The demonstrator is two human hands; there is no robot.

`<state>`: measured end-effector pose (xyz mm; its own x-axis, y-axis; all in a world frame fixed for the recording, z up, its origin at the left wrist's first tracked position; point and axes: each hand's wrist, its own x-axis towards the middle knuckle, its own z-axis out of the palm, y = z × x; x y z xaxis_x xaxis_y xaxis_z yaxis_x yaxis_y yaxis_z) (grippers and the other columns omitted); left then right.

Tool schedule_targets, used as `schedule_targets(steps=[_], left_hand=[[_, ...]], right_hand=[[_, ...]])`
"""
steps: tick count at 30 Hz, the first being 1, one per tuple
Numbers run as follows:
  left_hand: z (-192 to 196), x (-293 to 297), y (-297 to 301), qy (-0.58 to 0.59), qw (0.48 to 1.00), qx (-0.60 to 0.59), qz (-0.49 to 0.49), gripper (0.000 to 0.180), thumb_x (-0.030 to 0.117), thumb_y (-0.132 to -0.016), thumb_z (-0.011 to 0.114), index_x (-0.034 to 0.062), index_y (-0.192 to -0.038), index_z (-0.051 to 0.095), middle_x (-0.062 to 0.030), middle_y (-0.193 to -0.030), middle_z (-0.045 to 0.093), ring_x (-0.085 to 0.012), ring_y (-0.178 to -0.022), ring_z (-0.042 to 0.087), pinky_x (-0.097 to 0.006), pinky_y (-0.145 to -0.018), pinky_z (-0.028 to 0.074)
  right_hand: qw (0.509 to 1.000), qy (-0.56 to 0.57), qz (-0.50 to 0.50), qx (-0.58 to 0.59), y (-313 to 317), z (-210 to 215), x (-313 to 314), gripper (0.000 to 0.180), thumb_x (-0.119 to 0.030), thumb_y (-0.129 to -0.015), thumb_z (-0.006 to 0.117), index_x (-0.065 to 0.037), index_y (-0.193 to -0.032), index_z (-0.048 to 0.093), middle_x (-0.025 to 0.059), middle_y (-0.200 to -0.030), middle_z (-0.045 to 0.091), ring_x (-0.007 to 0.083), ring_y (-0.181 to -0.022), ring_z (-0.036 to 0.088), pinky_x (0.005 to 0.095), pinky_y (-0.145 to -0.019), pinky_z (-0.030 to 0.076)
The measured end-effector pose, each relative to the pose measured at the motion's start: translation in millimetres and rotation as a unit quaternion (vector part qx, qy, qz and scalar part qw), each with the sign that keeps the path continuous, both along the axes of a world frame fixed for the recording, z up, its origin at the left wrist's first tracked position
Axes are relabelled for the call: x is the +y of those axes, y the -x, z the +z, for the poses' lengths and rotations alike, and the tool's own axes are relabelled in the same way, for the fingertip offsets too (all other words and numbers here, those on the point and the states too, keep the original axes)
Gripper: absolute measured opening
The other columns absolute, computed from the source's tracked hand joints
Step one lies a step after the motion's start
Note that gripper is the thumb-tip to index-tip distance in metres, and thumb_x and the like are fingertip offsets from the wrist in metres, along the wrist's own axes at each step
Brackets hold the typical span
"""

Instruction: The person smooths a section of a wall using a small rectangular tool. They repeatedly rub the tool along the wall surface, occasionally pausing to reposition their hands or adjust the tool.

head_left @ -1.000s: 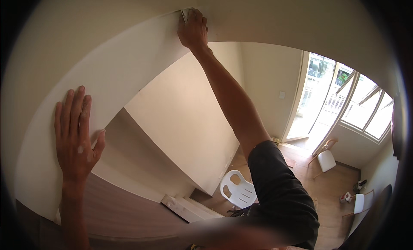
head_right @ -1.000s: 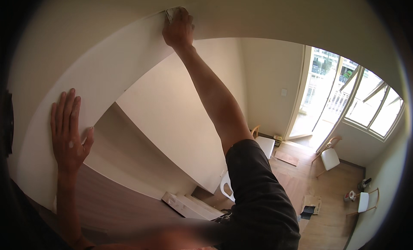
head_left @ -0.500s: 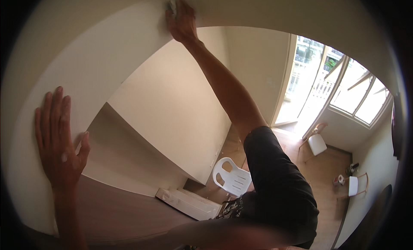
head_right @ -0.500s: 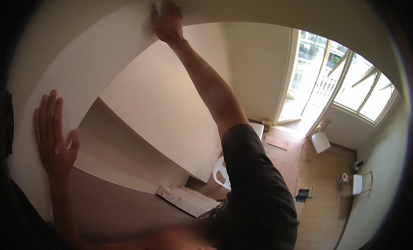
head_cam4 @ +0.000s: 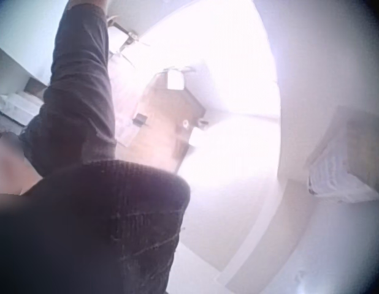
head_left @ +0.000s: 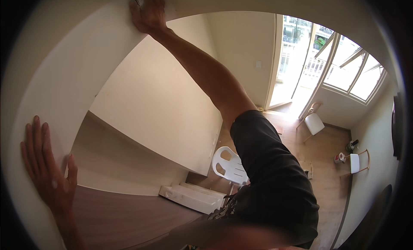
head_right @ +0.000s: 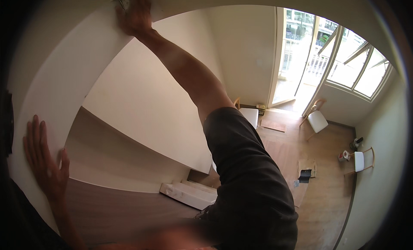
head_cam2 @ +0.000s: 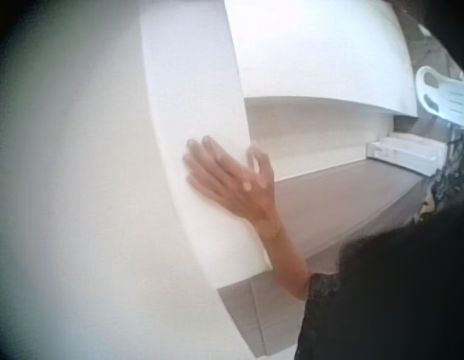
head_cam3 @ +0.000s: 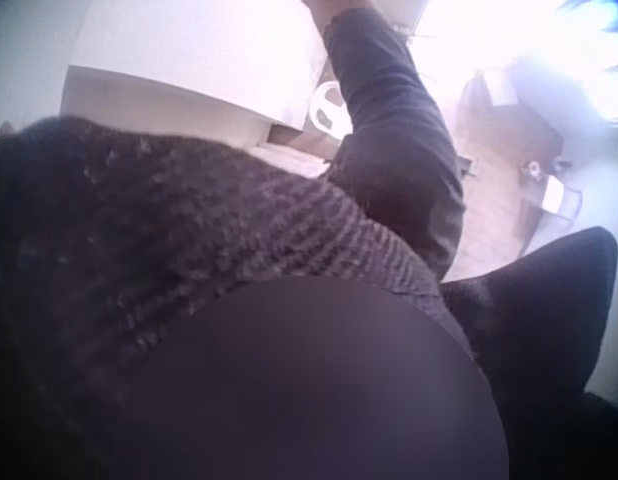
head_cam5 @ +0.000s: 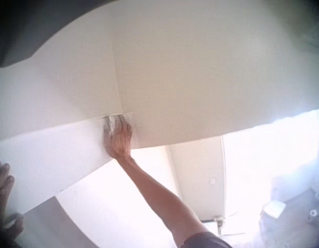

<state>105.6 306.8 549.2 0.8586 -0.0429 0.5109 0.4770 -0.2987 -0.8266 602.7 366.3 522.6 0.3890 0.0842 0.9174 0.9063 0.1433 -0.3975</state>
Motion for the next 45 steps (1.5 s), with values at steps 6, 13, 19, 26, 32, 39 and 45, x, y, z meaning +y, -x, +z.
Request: schedule_targets(steps=[6,13,19,26,32,39,45], left_hand=[[1.4,-1.0,-2.0,-0.002,1.000,-0.005,0.009,0.062,0.035,-0.104,0.049,0.0054,-0.158,0.045,-0.0117,-0.166,0.045,-0.0328,-0.156,0.038,-0.056,-0.128,0.030],[6.6,-7.4,1.7,0.018,1.000,0.002,0.010,0.065,0.028,-0.100,0.055,0.0058,-0.159,0.044,-0.0113,-0.167,0.044,-0.0324,-0.156,0.038,-0.056,-0.128,0.029],[2.3,-4.9,-13.6,0.040,0.999,-0.022,0.009,0.078,0.014,-0.086,0.071,0.0077,-0.159,0.043,-0.0091,-0.167,0.043,-0.0314,-0.156,0.037,-0.055,-0.130,0.028],[4.2,-8.7,-4.3,0.059,0.998,-0.030,-0.003,0.080,0.014,-0.085,0.070,0.0058,-0.159,0.041,-0.0110,-0.168,0.042,-0.0326,-0.157,0.036,-0.057,-0.131,0.026],[4.3,-13.5,-12.9,0.061,0.998,-0.024,0.005,0.081,0.017,-0.086,0.071,0.0063,-0.160,0.041,-0.0119,-0.168,0.041,-0.0329,-0.157,0.037,-0.057,-0.130,0.025],[3.0,-11.3,-12.0,0.058,0.998,-0.027,0.025,0.080,0.019,-0.087,0.071,0.0059,-0.160,0.041,-0.0121,-0.168,0.041,-0.0331,-0.157,0.036,-0.057,-0.130,0.026],[2.5,-10.0,-10.0,0.066,0.997,-0.037,-0.010,0.077,0.023,-0.089,0.068,0.0044,-0.159,0.042,-0.0129,-0.167,0.042,-0.0336,-0.157,0.037,-0.057,-0.130,0.026]], right_hand=[[0.998,0.050,0.011,-0.033,-8.4,-19.8,-13.8,0.084,-0.057,-0.111,0.038,0.003,-0.166,0.018,0.0224,-0.174,0.019,0.0406,-0.161,0.018,0.0541,-0.133,0.017],[0.996,-0.010,0.077,0.049,35.0,-17.4,-37.8,0.071,-0.032,-0.102,0.060,0.003,-0.158,0.033,0.0276,-0.161,0.041,0.0451,-0.144,0.047,0.0510,-0.117,0.044],[0.994,0.033,0.090,0.060,23.3,-102.0,-39.6,0.076,-0.026,-0.105,0.062,0.005,-0.162,0.023,0.0276,-0.170,0.026,0.0439,-0.153,0.037,0.0478,-0.121,0.043],[0.974,0.027,0.093,-0.203,132.8,-127.0,-37.9,0.107,-0.036,-0.089,0.080,0.002,-0.166,0.016,0.0309,-0.172,0.016,0.0488,-0.160,0.018,0.0562,-0.130,0.024],[0.997,-0.012,0.003,-0.076,46.6,-100.7,-24.6,0.085,0.005,-0.093,0.062,0.005,-0.165,0.017,0.0323,-0.170,0.022,0.0493,-0.158,0.024,0.0512,-0.129,0.030],[0.904,0.024,0.267,-0.333,201.0,-90.5,-68.7,0.078,0.002,-0.085,0.067,0.002,-0.158,0.040,0.0249,-0.169,0.032,0.0407,-0.159,0.029,0.0500,-0.131,0.029],[0.976,-0.010,0.051,-0.210,74.7,-36.0,-42.4,0.064,-0.015,-0.103,0.062,-0.007,-0.162,0.040,0.0160,-0.172,0.031,0.0344,-0.158,0.032,0.0432,-0.127,0.035]])
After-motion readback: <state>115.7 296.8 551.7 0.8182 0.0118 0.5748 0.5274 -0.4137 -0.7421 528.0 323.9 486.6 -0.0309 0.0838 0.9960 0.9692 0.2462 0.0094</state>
